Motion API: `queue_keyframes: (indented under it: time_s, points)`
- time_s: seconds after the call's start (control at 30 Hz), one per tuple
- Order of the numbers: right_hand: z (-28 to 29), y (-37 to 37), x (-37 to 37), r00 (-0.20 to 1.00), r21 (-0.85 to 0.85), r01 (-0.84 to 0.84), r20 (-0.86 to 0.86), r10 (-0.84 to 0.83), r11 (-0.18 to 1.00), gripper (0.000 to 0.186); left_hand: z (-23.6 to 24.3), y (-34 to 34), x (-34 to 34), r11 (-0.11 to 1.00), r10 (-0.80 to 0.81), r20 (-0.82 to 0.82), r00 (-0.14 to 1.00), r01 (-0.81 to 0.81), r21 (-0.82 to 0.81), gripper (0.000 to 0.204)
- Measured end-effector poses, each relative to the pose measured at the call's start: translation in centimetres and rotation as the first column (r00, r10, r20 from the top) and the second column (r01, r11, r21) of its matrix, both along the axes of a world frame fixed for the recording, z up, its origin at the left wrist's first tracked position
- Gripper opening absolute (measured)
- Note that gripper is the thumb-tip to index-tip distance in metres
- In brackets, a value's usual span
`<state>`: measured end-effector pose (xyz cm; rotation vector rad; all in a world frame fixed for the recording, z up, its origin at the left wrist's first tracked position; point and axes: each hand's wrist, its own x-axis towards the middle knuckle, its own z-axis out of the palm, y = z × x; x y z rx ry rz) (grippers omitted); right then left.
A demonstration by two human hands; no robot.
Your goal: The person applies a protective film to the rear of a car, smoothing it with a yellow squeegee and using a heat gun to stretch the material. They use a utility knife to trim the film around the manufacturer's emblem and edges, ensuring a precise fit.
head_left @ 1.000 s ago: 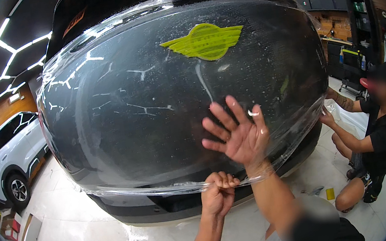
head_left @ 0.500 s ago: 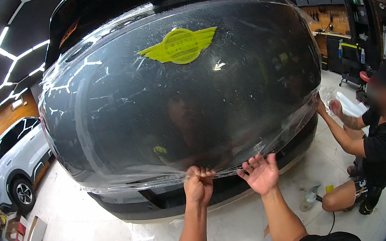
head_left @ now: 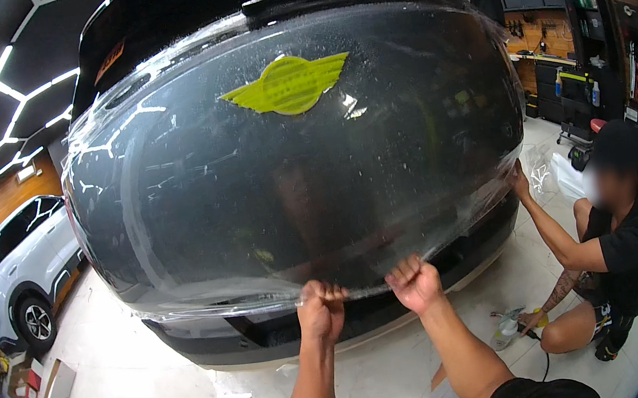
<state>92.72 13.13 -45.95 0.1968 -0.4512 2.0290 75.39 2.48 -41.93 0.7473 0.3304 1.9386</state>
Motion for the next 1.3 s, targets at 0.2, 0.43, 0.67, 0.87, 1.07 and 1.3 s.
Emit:
queue_keyframes:
  time_s: [0.2,0.43,0.67,0.87,1.07,1.3]
  points:
    - [0.2,0.4,-0.5,0.980,-0.043,0.118,0.165,-0.110,0.992,0.010,-0.7,2.6,-1.2,0.954,0.217,0.019,0.976,-0.208,-0.215,0.015]
    - [-1.6,-2.5,3.2,0.845,-0.012,0.210,0.505,-0.175,0.978,0.017,-0.5,3.2,-2.4,0.954,0.255,0.027,0.967,-0.247,-0.170,0.021]
    - [-19.0,-10.2,15.4,-0.093,0.654,-0.098,0.744,-0.662,0.750,0.021,-0.1,4.9,-2.3,0.971,0.211,0.061,0.975,-0.202,-0.128,0.024]
    - [-26.6,-21.2,23.1,-0.518,0.546,-0.363,0.555,-0.651,0.755,0.044,-0.4,3.8,-1.9,0.960,0.249,0.036,0.968,-0.242,-0.138,0.023]
    - [-12.6,-10.5,7.8,0.212,0.679,-0.085,0.727,-0.653,0.729,0.045,-1.5,4.6,-2.1,0.977,0.207,0.071,0.976,-0.203,-0.068,0.021]
    - [1.7,-3.0,-5.5,0.950,0.149,-0.138,0.299,0.089,0.979,0.040,-1.6,4.1,-2.0,0.988,0.151,0.074,0.986,-0.150,-0.018,0.020]
